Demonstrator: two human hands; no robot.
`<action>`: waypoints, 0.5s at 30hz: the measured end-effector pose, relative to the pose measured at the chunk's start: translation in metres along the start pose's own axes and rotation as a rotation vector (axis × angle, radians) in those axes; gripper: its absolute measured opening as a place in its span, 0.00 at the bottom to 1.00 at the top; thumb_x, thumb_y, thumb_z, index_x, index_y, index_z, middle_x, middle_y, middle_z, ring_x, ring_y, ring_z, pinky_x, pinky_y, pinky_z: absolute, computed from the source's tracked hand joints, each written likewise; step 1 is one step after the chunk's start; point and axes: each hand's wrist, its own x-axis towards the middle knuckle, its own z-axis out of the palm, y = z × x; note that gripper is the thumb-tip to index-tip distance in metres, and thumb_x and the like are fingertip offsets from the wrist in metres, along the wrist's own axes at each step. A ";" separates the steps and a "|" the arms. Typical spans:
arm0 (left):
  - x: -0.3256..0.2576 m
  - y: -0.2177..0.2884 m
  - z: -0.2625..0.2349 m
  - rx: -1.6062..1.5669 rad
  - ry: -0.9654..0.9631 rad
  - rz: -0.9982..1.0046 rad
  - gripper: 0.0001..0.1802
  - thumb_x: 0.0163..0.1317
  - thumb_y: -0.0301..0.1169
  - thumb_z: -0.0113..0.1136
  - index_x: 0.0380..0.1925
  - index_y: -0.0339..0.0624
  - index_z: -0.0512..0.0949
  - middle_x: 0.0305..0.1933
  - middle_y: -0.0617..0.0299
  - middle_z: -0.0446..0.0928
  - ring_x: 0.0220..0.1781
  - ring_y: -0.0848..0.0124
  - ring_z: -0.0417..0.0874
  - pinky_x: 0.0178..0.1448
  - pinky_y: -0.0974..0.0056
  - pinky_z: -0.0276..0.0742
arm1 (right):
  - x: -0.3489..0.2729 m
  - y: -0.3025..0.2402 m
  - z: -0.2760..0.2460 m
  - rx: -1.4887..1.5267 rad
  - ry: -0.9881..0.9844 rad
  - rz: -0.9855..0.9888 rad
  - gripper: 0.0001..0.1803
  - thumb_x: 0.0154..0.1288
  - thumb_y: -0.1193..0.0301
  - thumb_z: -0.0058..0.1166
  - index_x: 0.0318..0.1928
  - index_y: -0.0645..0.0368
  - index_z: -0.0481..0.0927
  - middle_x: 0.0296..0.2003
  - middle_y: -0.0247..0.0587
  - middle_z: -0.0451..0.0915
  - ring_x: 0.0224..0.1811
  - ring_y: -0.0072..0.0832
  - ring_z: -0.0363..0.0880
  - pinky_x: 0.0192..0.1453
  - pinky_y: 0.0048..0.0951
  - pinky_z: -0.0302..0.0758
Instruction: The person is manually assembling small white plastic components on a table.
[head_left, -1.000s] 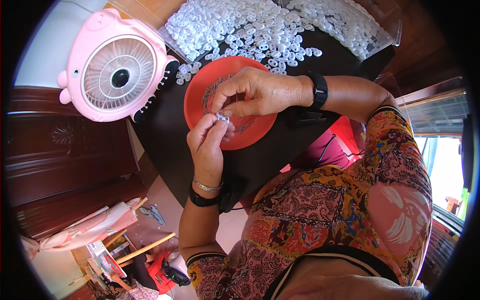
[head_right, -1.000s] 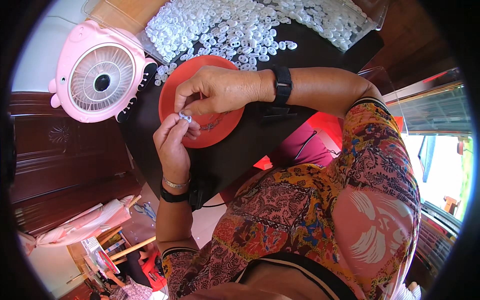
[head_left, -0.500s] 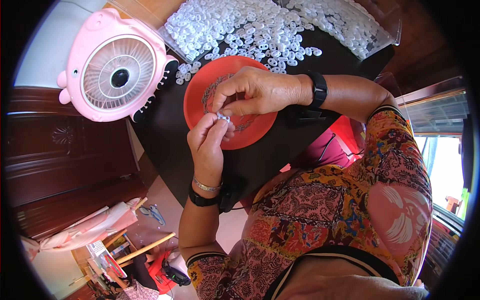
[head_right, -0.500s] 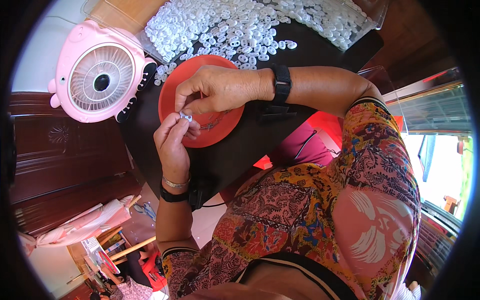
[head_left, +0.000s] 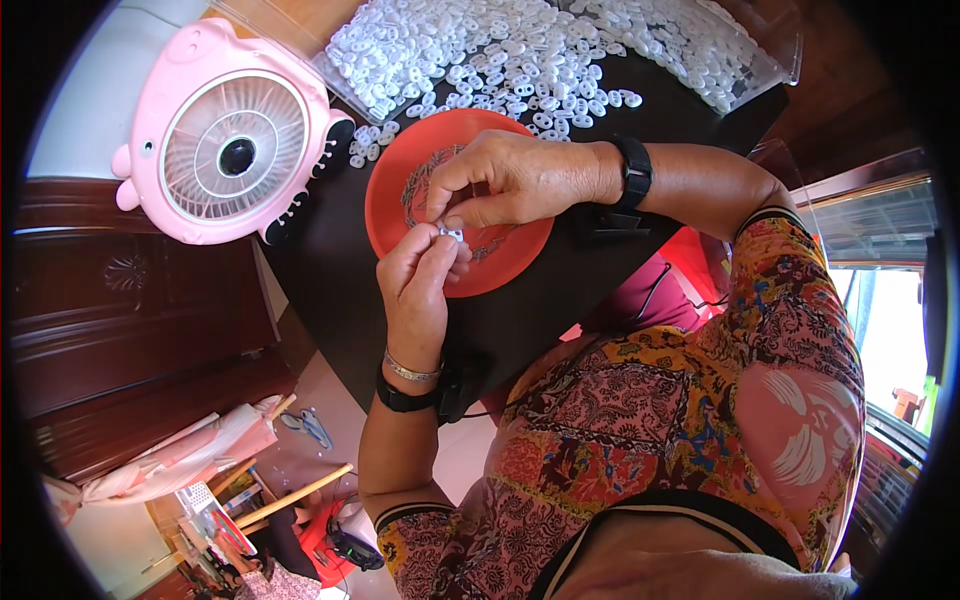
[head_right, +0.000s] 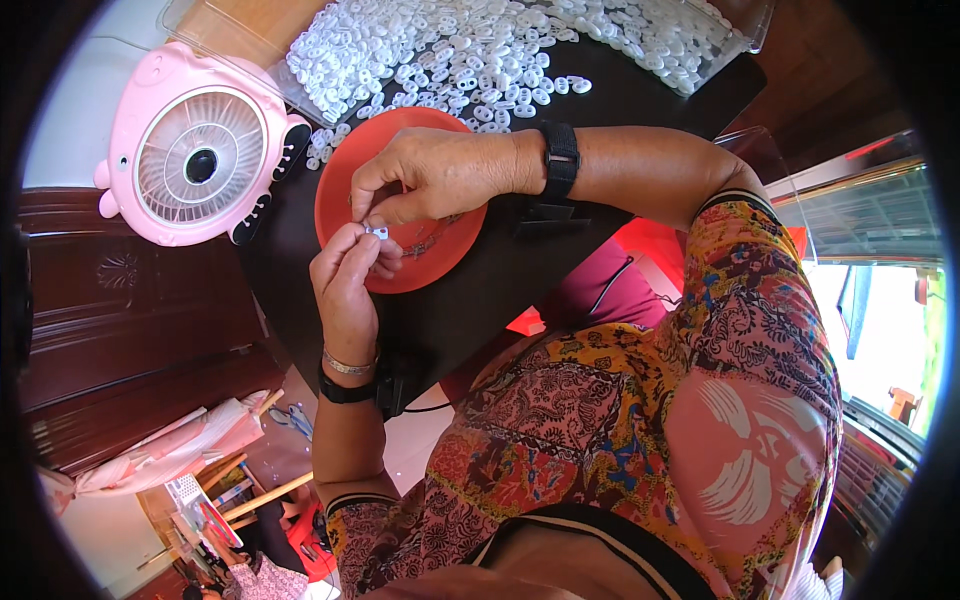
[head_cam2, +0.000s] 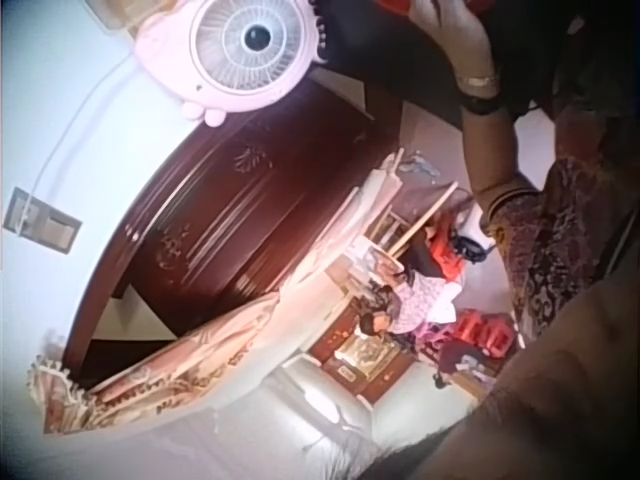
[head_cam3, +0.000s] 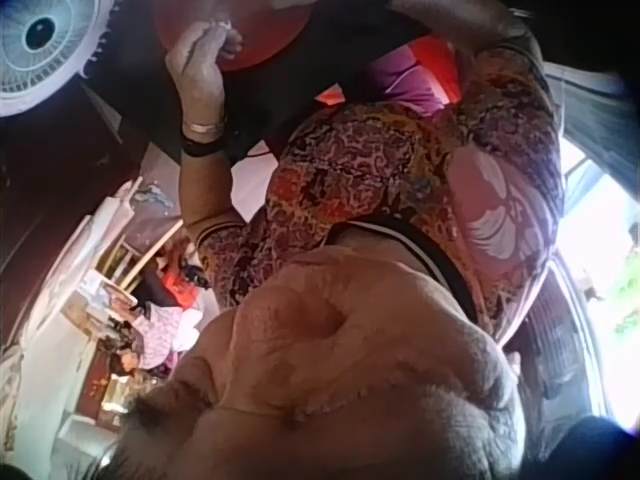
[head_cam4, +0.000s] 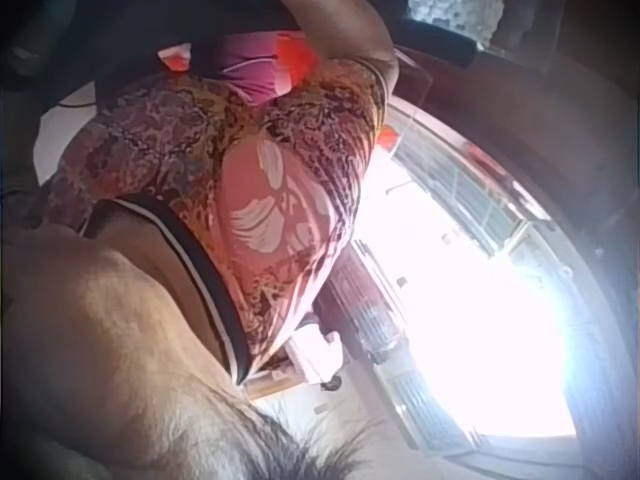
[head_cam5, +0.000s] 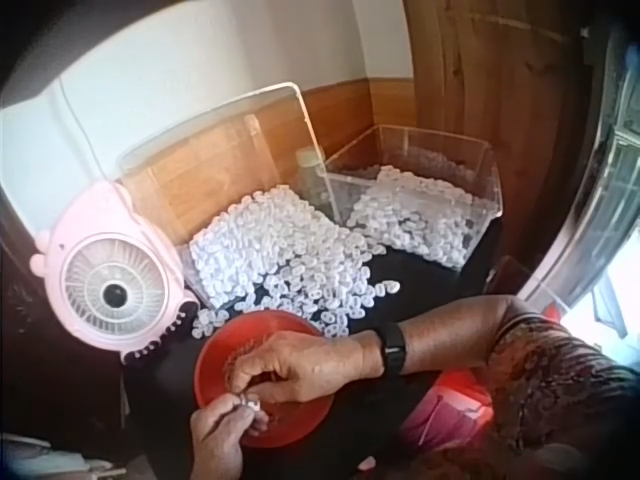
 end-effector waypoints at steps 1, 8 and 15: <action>0.000 0.000 0.000 0.005 -0.002 -0.009 0.10 0.65 0.29 0.52 0.31 0.32 0.76 0.28 0.61 0.78 0.28 0.77 0.76 0.34 0.72 0.70 | 0.000 0.000 0.000 0.000 0.000 0.003 0.07 0.65 0.77 0.56 0.42 0.65 0.78 0.36 0.41 0.81 0.39 0.30 0.81 0.43 0.28 0.75; -0.001 0.000 0.000 0.023 -0.005 -0.009 0.10 0.65 0.29 0.51 0.32 0.31 0.76 0.28 0.61 0.78 0.28 0.77 0.76 0.35 0.72 0.70 | 0.000 0.001 0.000 -0.019 -0.009 -0.008 0.06 0.65 0.77 0.55 0.42 0.65 0.78 0.35 0.41 0.81 0.38 0.30 0.80 0.42 0.28 0.75; -0.001 0.001 -0.001 0.028 -0.011 -0.014 0.10 0.65 0.29 0.51 0.32 0.31 0.76 0.28 0.61 0.79 0.29 0.77 0.76 0.35 0.72 0.70 | 0.000 0.002 0.000 -0.022 -0.016 -0.003 0.06 0.65 0.77 0.54 0.42 0.65 0.78 0.35 0.41 0.81 0.38 0.30 0.81 0.42 0.28 0.74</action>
